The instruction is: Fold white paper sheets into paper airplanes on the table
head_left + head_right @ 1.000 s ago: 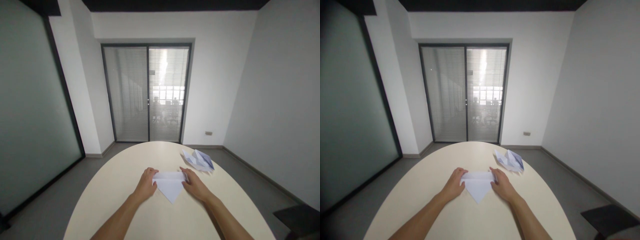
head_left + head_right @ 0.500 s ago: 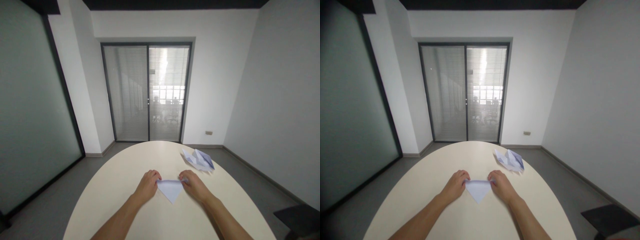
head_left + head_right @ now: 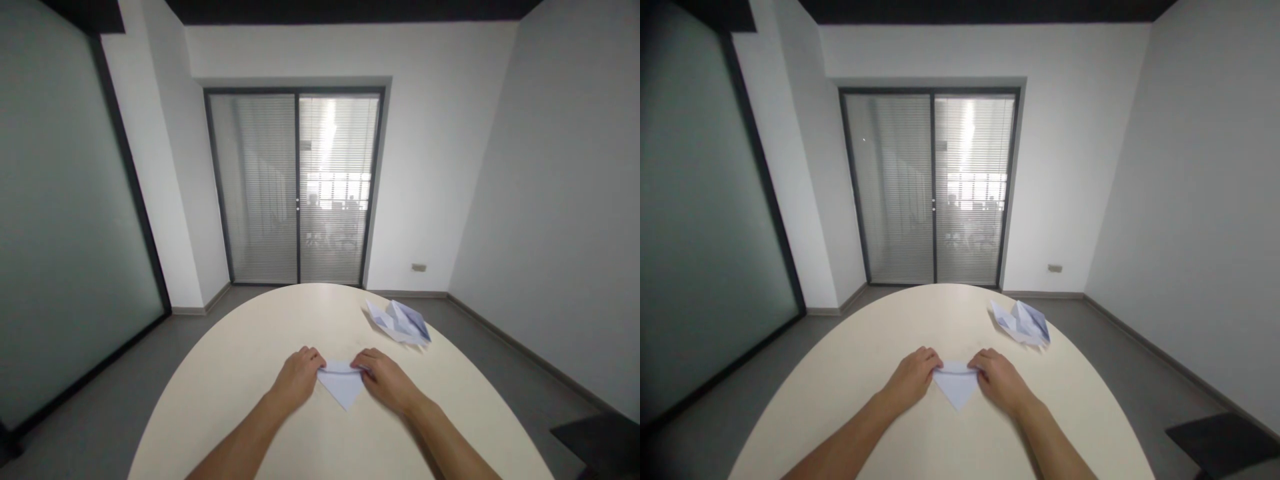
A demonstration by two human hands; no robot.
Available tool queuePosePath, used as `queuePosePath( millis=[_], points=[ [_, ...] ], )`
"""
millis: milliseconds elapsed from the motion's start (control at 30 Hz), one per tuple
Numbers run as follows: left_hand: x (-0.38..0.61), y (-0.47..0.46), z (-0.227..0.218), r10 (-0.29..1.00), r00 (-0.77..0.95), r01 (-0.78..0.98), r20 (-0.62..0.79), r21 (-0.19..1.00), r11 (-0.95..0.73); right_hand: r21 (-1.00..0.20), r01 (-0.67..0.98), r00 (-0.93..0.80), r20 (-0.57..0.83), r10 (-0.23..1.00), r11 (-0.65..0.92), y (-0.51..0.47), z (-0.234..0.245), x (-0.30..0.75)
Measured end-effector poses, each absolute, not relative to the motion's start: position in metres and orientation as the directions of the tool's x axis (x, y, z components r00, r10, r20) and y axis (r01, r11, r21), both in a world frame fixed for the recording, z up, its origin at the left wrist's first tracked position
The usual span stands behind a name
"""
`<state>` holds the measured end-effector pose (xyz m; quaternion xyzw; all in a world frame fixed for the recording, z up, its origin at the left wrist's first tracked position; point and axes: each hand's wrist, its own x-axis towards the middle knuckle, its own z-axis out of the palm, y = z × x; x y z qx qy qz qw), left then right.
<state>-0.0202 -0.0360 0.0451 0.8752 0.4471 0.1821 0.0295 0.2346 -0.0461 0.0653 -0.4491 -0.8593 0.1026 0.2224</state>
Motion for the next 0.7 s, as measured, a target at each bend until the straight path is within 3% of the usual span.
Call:
queuePosePath(
  millis=[233, 500, 700],
  points=[
    [-0.01, -0.046, 0.047, 0.764, 0.535, 0.753, 0.361, 0.206, -0.625, -0.378, 0.686, -0.556, 0.279, 0.783, 0.622, -0.053, 0.057, 0.219],
    [-0.006, -0.05, 0.049, 0.77, 0.55, 0.744, 0.324, 0.227, -0.628, -0.361, 0.65, -0.624, 0.248, 0.741, 0.668, -0.05, 0.056, 0.219],
    [-0.008, -0.054, 0.049, 0.757, 0.571, 0.72, 0.318, 0.249, -0.648, -0.344, 0.742, -0.575, 0.116, 0.81, 0.576, -0.052, 0.058, 0.224]
  ],
)
